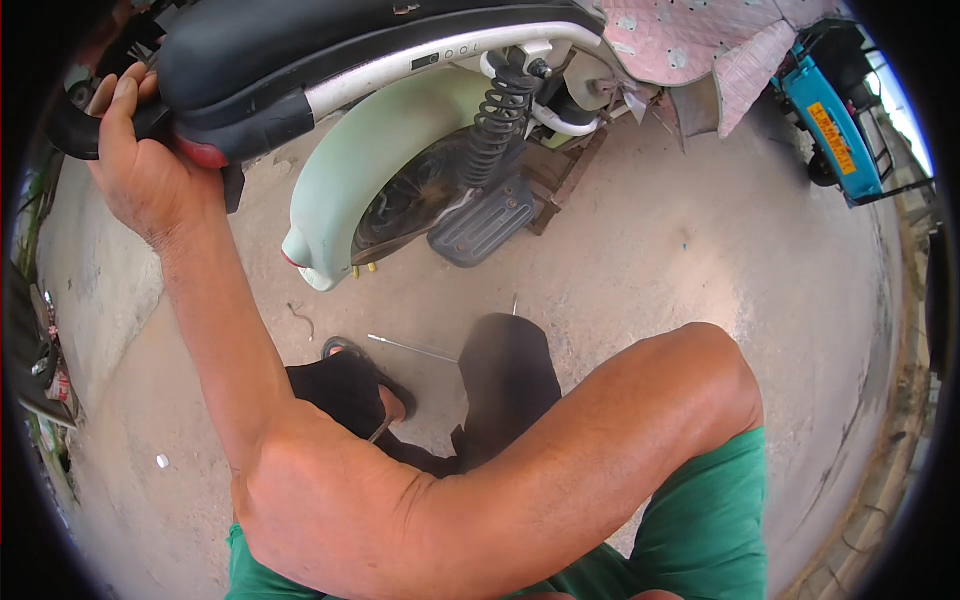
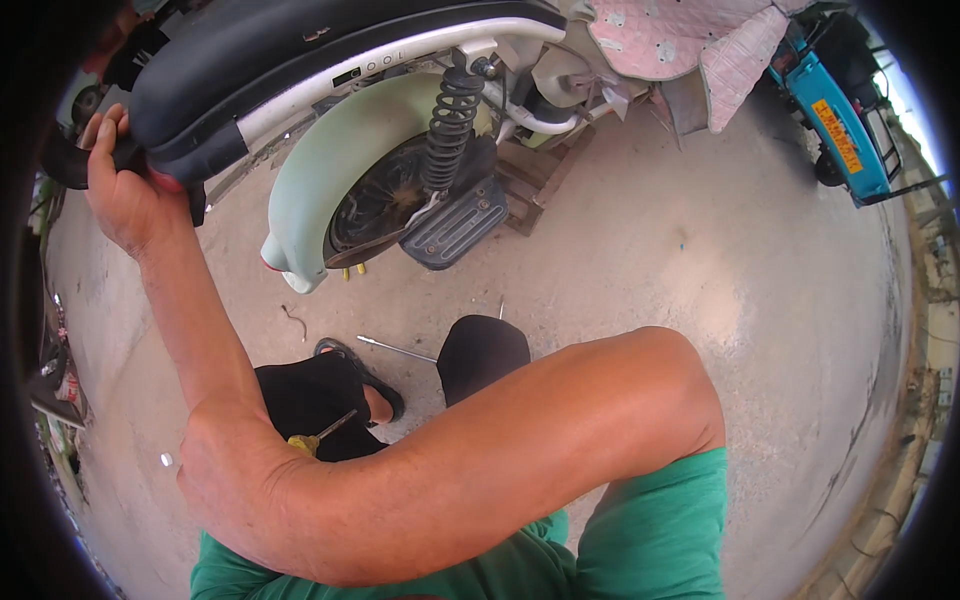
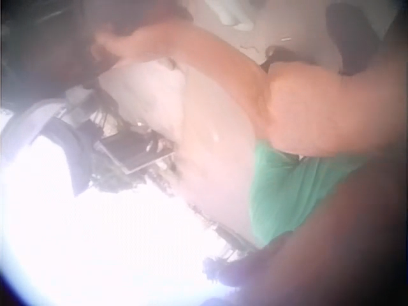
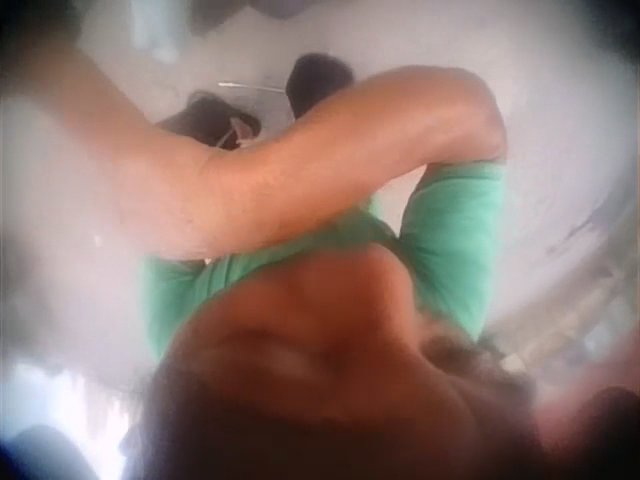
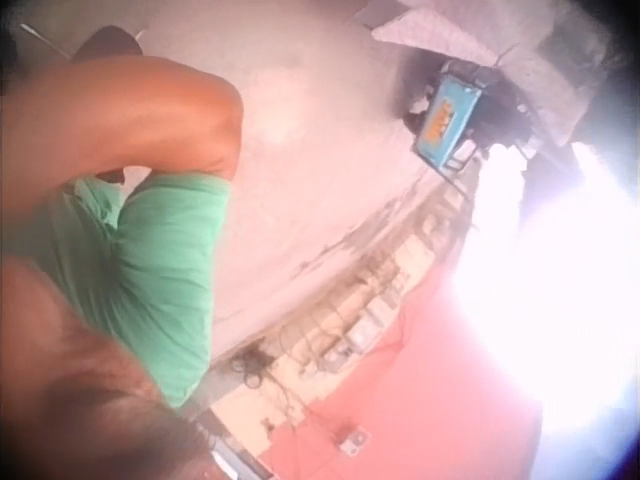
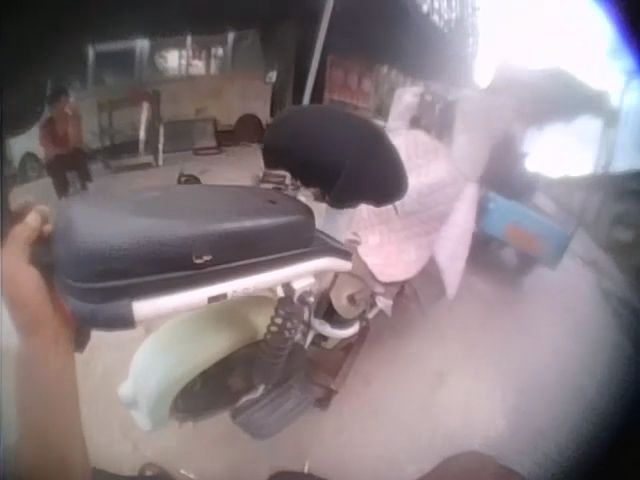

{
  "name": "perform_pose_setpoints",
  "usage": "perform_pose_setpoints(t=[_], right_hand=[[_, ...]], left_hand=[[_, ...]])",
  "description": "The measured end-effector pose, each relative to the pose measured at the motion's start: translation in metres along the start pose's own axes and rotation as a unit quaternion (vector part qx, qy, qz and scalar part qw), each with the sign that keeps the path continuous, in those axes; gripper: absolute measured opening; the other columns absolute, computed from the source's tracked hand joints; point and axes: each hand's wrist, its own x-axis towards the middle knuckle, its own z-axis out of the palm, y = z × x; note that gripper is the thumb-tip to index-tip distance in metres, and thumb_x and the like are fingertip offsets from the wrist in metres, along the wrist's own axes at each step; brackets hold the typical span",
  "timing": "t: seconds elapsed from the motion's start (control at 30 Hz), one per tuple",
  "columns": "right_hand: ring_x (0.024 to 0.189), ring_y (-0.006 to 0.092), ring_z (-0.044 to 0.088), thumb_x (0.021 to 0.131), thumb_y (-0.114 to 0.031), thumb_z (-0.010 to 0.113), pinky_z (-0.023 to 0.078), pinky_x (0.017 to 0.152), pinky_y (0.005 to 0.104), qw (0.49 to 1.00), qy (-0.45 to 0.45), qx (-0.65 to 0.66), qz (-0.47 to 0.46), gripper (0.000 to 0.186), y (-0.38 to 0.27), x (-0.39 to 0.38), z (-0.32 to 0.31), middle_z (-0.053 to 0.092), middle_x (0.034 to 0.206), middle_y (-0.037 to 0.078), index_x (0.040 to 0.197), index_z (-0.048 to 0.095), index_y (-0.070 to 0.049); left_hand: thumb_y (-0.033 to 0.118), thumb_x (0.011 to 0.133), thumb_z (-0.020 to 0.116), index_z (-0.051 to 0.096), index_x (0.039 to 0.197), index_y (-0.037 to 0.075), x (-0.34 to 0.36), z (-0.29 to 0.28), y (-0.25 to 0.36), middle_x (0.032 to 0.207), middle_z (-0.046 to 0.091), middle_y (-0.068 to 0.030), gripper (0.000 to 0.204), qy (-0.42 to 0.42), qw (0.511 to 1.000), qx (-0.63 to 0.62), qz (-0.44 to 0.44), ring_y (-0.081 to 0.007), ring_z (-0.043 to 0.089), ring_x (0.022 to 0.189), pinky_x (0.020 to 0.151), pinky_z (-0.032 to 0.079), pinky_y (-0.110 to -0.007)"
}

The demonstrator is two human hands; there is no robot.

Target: The person uses a screwdriver and a socket wrench to disassemble the rear mudguard and wheel assembly of an electric scooter. The person removes a plastic footrest, loosens several bolts on the rear wheel hub, and then uses a flathead screwdriver to pry components of the fender and frame.

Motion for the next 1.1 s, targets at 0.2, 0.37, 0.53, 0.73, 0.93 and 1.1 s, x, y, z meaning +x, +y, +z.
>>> perform_pose_setpoints(t=[0.2,0.37,0.53,0.73,0.93,1.1], right_hand=[[0.06,0.0201,0.056,0.081,-0.022,0.068,0.043,0.054,0.0341,0.998,-0.029,0.054,0.031,0.012,0.003,0.002,-0.003,0.055,0.072,0.004,0.081,0.062,-0.012],[0.053,0.0148,0.046,0.067,-0.02,0.072,0.033,0.048,0.031,0.991,-0.02,0.067,0.116,0.023,0.011,-0.033,0.004,0.041,0.062,0.001,0.068,0.051,-0.012],[0.058,0.0302,0.062,0.081,-0.027,0.077,0.048,0.053,0.0408,0.959,-0.033,0.057,0.274,0.027,0.07,-0.081,0.017,0.059,0.065,0.01,0.08,0.058,-0.007],[0.068,0.0375,0.067,0.089,-0.035,0.074,0.051,0.062,0.0456,0.877,0.067,-0.013,0.476,0.031,0.134,-0.129,0.032,0.068,0.074,0.015,0.091,0.064,-0.006],[0.074,0.0382,0.068,0.091,-0.04,0.07,0.052,0.068,0.0466,0.86,0.051,-0.033,0.506,0.034,0.161,-0.132,0.051,0.069,0.076,0.016,0.092,0.066,-0.007],[0.076,0.0379,0.068,0.091,-0.041,0.07,0.052,0.07,0.0471,0.855,0.035,-0.03,0.516,0.034,0.166,-0.131,0.054,0.07,0.077,0.016,0.092,0.066,-0.007]], left_hand=[[0.0,0.095,0.057,0.056,0.116,0.001,-0.001,0.001,0.004,0.104,0.069,-0.0133,0.021,-0.043,0.997,-0.055,-0.019,-0.0196,0.064,0.096,0.096,0.054,-0.036],[0.002,0.095,0.061,0.057,0.119,0.003,0.002,0.001,0.002,0.103,0.069,-0.012,0.025,-0.046,0.998,-0.047,-0.001,-0.0195,0.064,0.094,0.093,0.054,-0.034],[0.001,0.097,0.058,0.057,0.12,0.002,-0.007,0.0,0.016,0.102,0.061,-0.0065,0.023,-0.028,0.997,-0.072,0.017,-0.0147,0.057,0.091,0.089,0.048,-0.029],[0.003,0.098,0.057,0.058,0.12,0.003,-0.011,0.0,0.011,0.102,0.06,-0.0052,0.022,-0.065,0.992,-0.104,0.02,-0.0148,0.056,0.094,0.092,0.046,-0.029],[0.007,0.1,0.058,0.058,0.12,0.006,-0.018,0.008,0.015,0.102,0.06,-0.0033,0.021,-0.056,0.997,-0.055,0.022,-0.0143,0.057,0.094,0.094,0.046,-0.029],[0.007,0.1,0.057,0.057,0.12,0.008,-0.021,0.012,0.019,0.101,0.06,-0.0023,0.021,-0.074,0.994,-0.074,0.009,-0.014,0.057,0.095,0.095,0.047,-0.029]])
